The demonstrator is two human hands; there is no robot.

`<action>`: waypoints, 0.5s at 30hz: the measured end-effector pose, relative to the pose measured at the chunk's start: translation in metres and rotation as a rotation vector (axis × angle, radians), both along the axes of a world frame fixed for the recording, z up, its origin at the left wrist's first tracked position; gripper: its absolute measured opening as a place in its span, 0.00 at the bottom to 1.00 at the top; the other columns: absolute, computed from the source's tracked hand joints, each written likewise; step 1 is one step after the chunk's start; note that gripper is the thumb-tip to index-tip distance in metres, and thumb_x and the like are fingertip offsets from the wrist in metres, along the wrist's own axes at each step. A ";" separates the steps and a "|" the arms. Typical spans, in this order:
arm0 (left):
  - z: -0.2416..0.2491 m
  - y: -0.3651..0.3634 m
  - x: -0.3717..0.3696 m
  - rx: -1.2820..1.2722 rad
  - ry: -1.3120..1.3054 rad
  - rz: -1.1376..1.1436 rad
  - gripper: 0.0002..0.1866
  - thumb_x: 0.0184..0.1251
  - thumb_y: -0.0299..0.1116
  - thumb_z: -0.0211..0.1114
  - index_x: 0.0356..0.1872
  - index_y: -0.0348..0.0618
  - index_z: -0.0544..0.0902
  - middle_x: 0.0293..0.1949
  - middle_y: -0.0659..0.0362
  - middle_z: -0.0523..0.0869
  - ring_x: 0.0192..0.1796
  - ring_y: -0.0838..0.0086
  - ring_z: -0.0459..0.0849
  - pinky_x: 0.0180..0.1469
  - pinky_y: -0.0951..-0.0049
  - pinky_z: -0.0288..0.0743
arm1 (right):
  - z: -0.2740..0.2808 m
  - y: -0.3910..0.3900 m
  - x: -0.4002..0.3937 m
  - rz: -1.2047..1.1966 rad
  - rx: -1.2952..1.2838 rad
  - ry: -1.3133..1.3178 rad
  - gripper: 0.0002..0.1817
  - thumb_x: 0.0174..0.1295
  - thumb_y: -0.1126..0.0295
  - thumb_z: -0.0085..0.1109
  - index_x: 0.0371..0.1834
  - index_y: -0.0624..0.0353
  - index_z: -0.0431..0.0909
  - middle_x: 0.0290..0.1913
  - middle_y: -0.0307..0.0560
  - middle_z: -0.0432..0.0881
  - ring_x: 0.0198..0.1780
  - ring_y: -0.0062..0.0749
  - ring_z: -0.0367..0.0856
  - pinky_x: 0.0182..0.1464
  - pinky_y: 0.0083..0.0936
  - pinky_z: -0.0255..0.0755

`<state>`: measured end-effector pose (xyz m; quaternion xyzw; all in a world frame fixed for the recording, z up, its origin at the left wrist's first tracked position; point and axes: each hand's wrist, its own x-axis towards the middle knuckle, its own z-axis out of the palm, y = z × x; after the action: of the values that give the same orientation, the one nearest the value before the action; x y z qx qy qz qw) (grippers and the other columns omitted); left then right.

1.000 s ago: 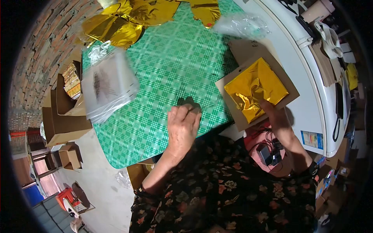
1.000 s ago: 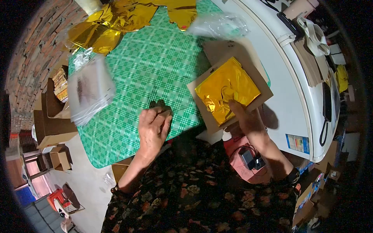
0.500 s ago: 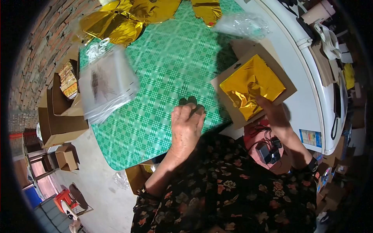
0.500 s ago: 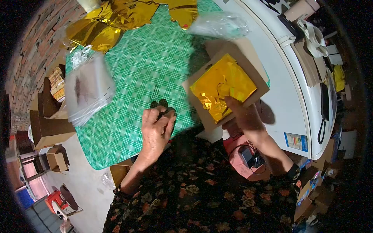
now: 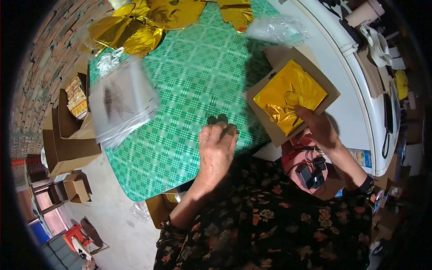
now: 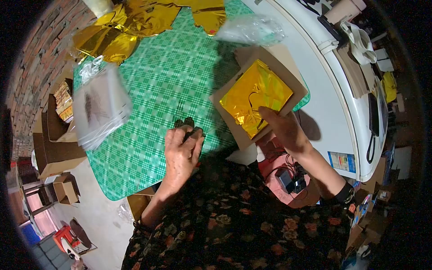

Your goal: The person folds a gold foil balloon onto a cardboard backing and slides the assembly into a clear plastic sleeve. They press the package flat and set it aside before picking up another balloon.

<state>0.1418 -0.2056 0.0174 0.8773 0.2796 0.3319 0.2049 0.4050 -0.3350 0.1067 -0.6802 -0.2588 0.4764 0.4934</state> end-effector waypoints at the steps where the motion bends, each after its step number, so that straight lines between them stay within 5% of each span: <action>1: -0.001 0.000 0.000 -0.002 -0.004 -0.002 0.13 0.61 0.25 0.83 0.47 0.37 0.95 0.51 0.54 0.88 0.51 0.60 0.83 0.53 0.60 0.80 | 0.002 0.001 -0.002 -0.030 -0.010 0.008 0.25 0.83 0.63 0.59 0.75 0.65 0.71 0.64 0.53 0.87 0.47 0.35 0.95 0.29 0.27 0.90; 9: 0.005 0.004 -0.001 -0.081 -0.017 -0.003 0.24 0.65 0.31 0.82 0.60 0.36 0.89 0.54 0.51 0.85 0.53 0.54 0.81 0.56 0.58 0.80 | -0.020 -0.001 -0.005 -0.185 0.089 0.254 0.26 0.81 0.62 0.60 0.74 0.68 0.69 0.52 0.54 0.90 0.36 0.38 0.95 0.29 0.30 0.90; 13: 0.016 0.009 0.001 -0.060 0.013 0.014 0.32 0.65 0.34 0.82 0.68 0.34 0.82 0.58 0.48 0.82 0.55 0.52 0.78 0.59 0.55 0.77 | -0.031 -0.009 0.000 -0.171 0.073 0.396 0.21 0.81 0.65 0.60 0.70 0.63 0.73 0.55 0.54 0.89 0.40 0.43 0.93 0.34 0.38 0.90; 15: 0.011 0.012 0.003 -0.027 0.085 0.021 0.38 0.63 0.45 0.83 0.69 0.34 0.81 0.60 0.48 0.81 0.57 0.52 0.77 0.62 0.53 0.71 | -0.023 -0.007 -0.008 -0.172 0.000 0.337 0.21 0.81 0.62 0.60 0.69 0.63 0.74 0.52 0.54 0.89 0.37 0.42 0.93 0.33 0.38 0.88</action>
<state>0.1452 -0.1941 0.0283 0.8848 0.3015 0.2928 0.2012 0.3972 -0.3420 0.0834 -0.6104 -0.1132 0.5397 0.5686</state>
